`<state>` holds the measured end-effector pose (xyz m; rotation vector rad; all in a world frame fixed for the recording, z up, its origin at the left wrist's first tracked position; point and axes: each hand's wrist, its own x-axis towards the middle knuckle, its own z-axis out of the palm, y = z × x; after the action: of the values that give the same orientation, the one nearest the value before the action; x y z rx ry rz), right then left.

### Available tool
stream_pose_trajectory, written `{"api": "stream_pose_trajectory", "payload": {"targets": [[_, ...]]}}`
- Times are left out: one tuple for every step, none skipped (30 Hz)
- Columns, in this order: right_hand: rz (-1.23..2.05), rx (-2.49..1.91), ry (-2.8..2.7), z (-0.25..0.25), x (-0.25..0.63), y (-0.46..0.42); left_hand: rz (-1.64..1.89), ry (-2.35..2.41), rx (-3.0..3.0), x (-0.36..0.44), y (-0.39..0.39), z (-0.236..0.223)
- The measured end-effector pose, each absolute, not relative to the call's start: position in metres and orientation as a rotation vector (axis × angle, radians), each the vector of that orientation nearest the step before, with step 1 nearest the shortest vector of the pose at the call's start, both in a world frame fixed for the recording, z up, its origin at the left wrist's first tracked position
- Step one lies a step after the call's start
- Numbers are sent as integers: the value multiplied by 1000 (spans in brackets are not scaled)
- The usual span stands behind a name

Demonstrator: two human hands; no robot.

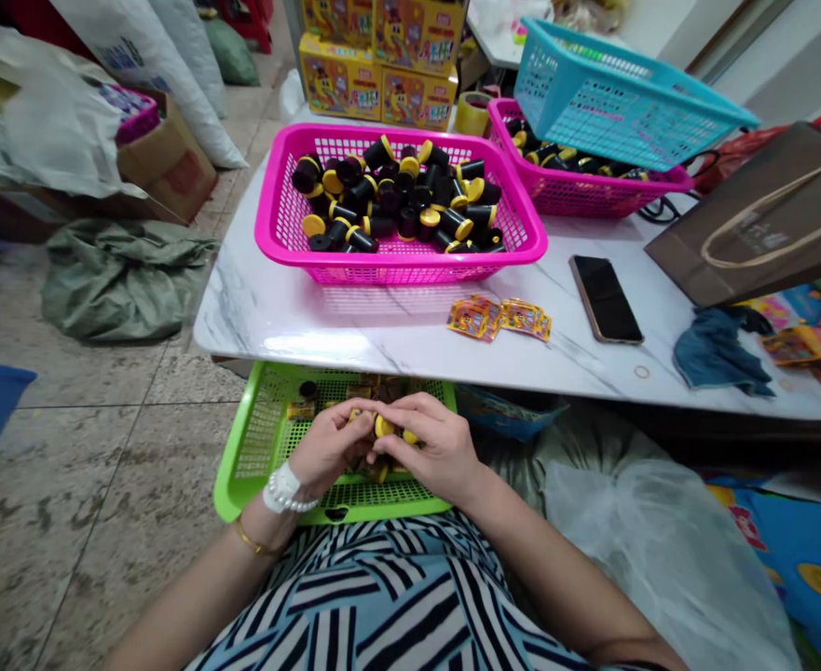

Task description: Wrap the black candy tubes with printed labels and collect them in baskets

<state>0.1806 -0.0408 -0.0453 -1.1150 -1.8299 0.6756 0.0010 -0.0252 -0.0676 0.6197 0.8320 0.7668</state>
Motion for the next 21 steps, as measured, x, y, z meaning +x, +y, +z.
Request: {"api": "stream_pose_trajectory", "payload": {"targets": [[677, -1127, -1826, -45, 182, -41, 747, 824, 598, -1, -25, -68], [681, -1138, -1824, -45, 184, -41, 730, 829, 585, -3, -25, -67], [689, -1143, -1827, -45, 186, -41, 719, 845, 579, -6, -25, -67], [700, -1140, -1832, -45, 187, -42, 715, 868, 583, -10, -26, -66], [712, -1132, -1831, -45, 188, -42, 721, 894, 597, -13, -26, -66], [724, -1123, -1821, -47, 189, -43, 729, 916, 626, -15, -28, -65], [739, -1126, -1797, -49, 188, -44, 739, 934, 668, -16, -29, -64], [764, -1144, -1760, -51, 187, -46, 755, 952, 723, -15, -31, -63], [803, -1177, -1707, -54, 185, -48, 776, 966, 787, -14, -33, -62], [862, -1217, -1638, -57, 183, -50, 796, 978, 855, -13, -35, -61], [939, -1256, -1557, -59, 180, -52, 816, 989, 919, -11, -36, -59], [1024, -1289, -1465, -61, 177, -53, 837, 1003, 980, -9, -37, -58], [1107, -1311, -1367, -62, 174, -55, 862, 1020, 1039, -7, -38, -57], [1179, -1327, -1271, -63, 172, -55, 887, 1038, 1097, -6, -38, -56], [1239, -1341, -1185, -63, 170, -55, 908, 1055, 1151, -6, -38, -55], [1293, -1354, -1112, -63, 169, -55, 928, 1068, 1195, -6, -37, -55], [1345, -1364, -1050, -64, 168, -54, 936, 1074, 1220, -6, -36, -56], [1404, -1371, -998, -64, 168, -53, 925, 1072, 1220, -6, -35, -58], [1472, -1372, -955, -65, 168, -52, 894, 1065, 1192, -6, -34, -61], [1541, -1368, -919, -66, 168, -51, 847, 1050, 1138, -6, -34, -64], [1610, -1355, -894, -67, 169, -50, 795, 1028, 1066, -5, -33, -68]]}}
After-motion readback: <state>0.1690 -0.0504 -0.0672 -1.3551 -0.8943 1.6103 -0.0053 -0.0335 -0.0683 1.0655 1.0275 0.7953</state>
